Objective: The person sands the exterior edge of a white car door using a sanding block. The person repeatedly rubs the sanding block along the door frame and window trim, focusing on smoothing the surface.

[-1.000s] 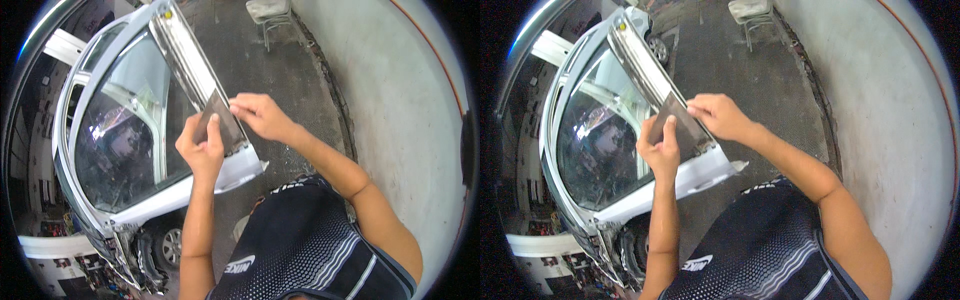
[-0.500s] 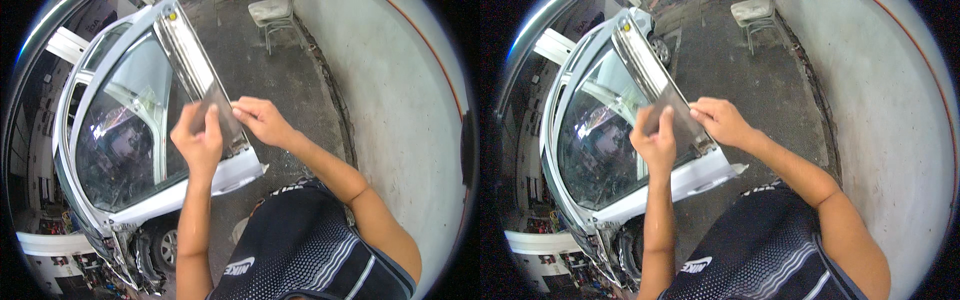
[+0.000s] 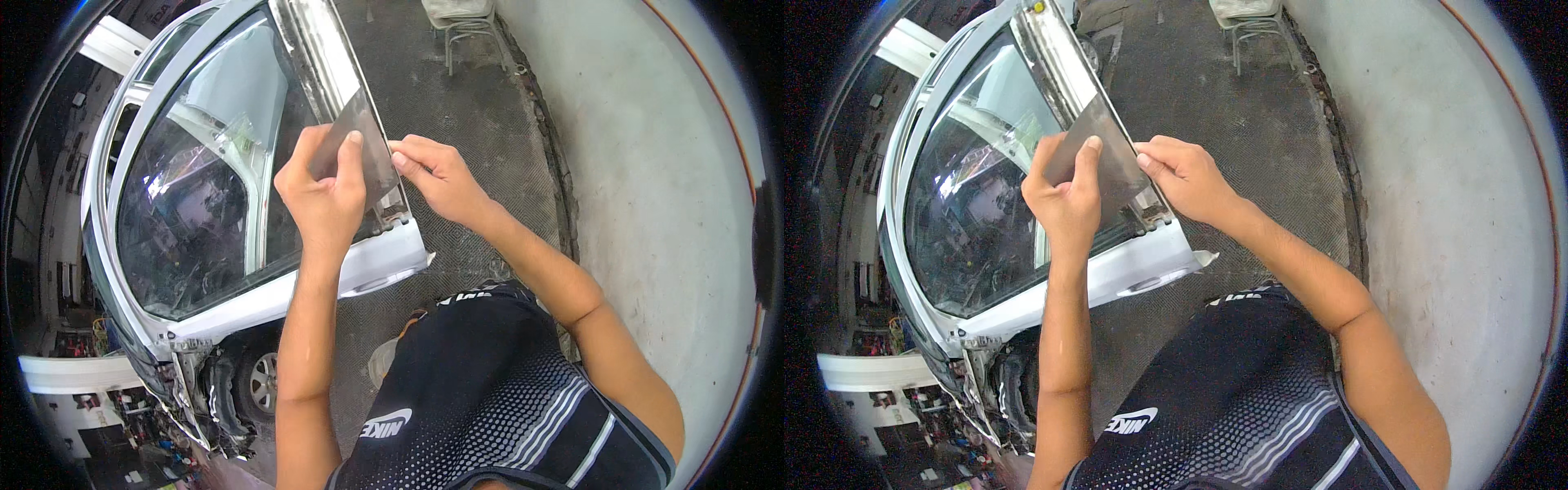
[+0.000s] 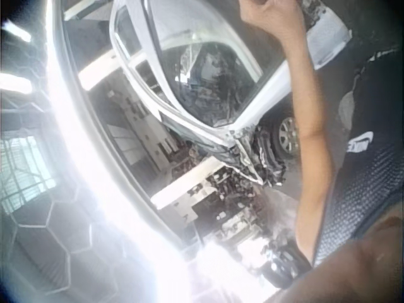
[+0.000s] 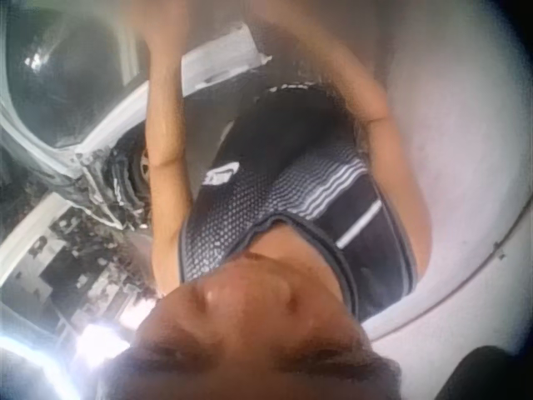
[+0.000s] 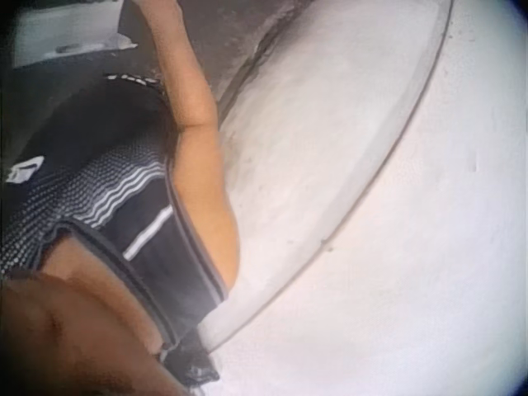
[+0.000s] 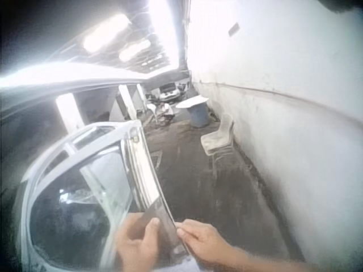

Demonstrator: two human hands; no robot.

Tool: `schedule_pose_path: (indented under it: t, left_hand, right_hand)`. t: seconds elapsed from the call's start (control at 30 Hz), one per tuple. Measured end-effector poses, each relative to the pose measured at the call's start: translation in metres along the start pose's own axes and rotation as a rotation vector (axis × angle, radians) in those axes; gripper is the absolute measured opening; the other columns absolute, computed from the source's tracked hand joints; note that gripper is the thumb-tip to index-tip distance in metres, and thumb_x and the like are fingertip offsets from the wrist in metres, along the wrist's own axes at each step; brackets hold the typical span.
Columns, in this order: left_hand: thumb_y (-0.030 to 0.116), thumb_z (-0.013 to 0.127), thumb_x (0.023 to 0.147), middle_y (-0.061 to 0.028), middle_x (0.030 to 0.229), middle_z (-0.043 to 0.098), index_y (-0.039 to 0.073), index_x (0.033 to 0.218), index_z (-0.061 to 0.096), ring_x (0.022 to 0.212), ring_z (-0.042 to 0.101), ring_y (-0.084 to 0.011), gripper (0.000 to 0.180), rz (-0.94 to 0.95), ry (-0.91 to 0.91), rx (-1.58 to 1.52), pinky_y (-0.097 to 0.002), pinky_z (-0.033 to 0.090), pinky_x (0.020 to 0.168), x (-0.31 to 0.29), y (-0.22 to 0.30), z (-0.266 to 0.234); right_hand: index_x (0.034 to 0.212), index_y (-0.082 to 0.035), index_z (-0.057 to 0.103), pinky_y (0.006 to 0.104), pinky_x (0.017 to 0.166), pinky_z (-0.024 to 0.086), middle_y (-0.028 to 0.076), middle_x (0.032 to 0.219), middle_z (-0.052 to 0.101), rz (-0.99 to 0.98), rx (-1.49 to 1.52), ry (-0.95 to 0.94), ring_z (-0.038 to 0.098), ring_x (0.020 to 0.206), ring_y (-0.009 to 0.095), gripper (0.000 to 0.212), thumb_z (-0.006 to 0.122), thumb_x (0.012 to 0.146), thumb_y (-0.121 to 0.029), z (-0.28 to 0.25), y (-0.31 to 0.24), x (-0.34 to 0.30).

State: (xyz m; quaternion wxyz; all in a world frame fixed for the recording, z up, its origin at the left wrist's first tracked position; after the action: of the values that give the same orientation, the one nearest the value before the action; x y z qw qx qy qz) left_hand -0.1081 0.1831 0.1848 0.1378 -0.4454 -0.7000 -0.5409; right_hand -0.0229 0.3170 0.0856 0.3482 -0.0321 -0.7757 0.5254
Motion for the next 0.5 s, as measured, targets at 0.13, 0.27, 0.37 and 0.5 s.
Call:
schedule_pose_path:
  t: [0.13,0.27,0.37,0.5]
  left_hand:
    - [0.005,0.072,0.092,-0.0094,0.076,0.071,-0.003,0.093,0.069,0.069,0.063,-0.009,0.01,0.032,-0.001,-0.017,-0.0279,0.051,0.063,-0.012,-0.007,-0.006]
    - [0.004,0.074,0.091,-0.0094,0.077,0.072,-0.004,0.095,0.07,0.072,0.065,-0.0086,0.01,-0.045,-0.001,-0.042,-0.0266,0.051,0.065,-0.008,-0.012,-0.002]
    - [0.009,0.077,0.091,-0.0025,0.078,0.07,-0.003,0.095,0.069,0.071,0.06,-0.0062,0.015,0.064,0.016,-0.041,-0.0243,0.049,0.065,-0.005,-0.015,-0.002]
    - [0.008,0.076,0.092,-0.002,0.077,0.068,-0.004,0.094,0.068,0.072,0.058,-0.0052,0.015,-0.047,-0.019,-0.039,-0.0232,0.047,0.065,-0.008,-0.014,-0.003]
  right_hand:
    - [0.12,0.002,0.067,0.032,0.074,0.045,0.007,0.081,0.054,0.011,0.009,-0.003,0.054,0.077,0.017,0.027,0.056,0.107,-0.019,0.01,-0.004,-0.012]
    - [0.123,0.002,0.067,0.0317,0.075,0.045,0.007,0.082,0.055,-0.014,0.027,-0.003,0.055,0.078,0.018,0.028,0.057,0.106,-0.019,0.001,-0.002,-0.001]
    - [0.124,0.002,0.067,0.0312,0.075,0.046,0.007,0.083,0.056,-0.053,0.01,0.042,0.055,0.078,0.018,0.029,0.056,0.106,-0.018,0.006,-0.005,-0.005]
    - [0.124,0.001,0.068,0.0314,0.075,0.046,0.007,0.082,0.055,0.029,-0.003,-0.005,0.055,0.078,0.017,0.029,0.057,0.106,-0.019,-0.002,-0.007,0.0]
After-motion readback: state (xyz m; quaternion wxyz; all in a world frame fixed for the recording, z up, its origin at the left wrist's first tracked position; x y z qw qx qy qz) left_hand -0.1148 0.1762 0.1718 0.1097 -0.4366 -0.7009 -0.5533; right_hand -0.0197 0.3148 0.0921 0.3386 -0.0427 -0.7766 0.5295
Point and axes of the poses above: each hand's wrist, its own x-axis towards the middle knuckle, its own z-axis out of the palm, y = z × x, the point moved 5 cm from there along x, towards the middle knuckle
